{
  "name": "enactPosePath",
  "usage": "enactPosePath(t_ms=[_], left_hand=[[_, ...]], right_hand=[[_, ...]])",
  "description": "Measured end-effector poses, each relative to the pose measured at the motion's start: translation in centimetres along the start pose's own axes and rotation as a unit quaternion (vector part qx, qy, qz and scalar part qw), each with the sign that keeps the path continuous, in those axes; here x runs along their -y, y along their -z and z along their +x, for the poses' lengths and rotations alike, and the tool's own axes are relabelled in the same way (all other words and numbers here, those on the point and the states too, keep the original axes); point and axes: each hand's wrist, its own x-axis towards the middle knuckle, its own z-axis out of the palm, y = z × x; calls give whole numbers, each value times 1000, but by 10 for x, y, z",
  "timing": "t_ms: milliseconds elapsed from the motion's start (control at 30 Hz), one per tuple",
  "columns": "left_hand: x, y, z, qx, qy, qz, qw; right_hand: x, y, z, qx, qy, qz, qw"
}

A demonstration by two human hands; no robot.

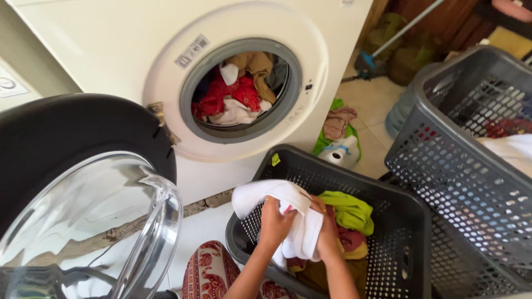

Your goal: The person loads clothes from a laundry basket into a front-loading washing machine drum, then closes the machine door. They then remove clothes from an adjacent washing machine and place them into a basket, pressing the items down and carrying the filled basket.

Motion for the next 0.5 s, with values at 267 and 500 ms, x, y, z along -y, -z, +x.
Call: enactPosePath(t_ms=[267, 500], left_hand=[[-37, 33, 40, 97, 59, 55, 992], [-31, 66, 62, 9, 198, -184, 963]], right_hand=[[30, 23, -12, 9, 134, -165, 977], [73, 83, 3, -169, 302, 34, 938]])
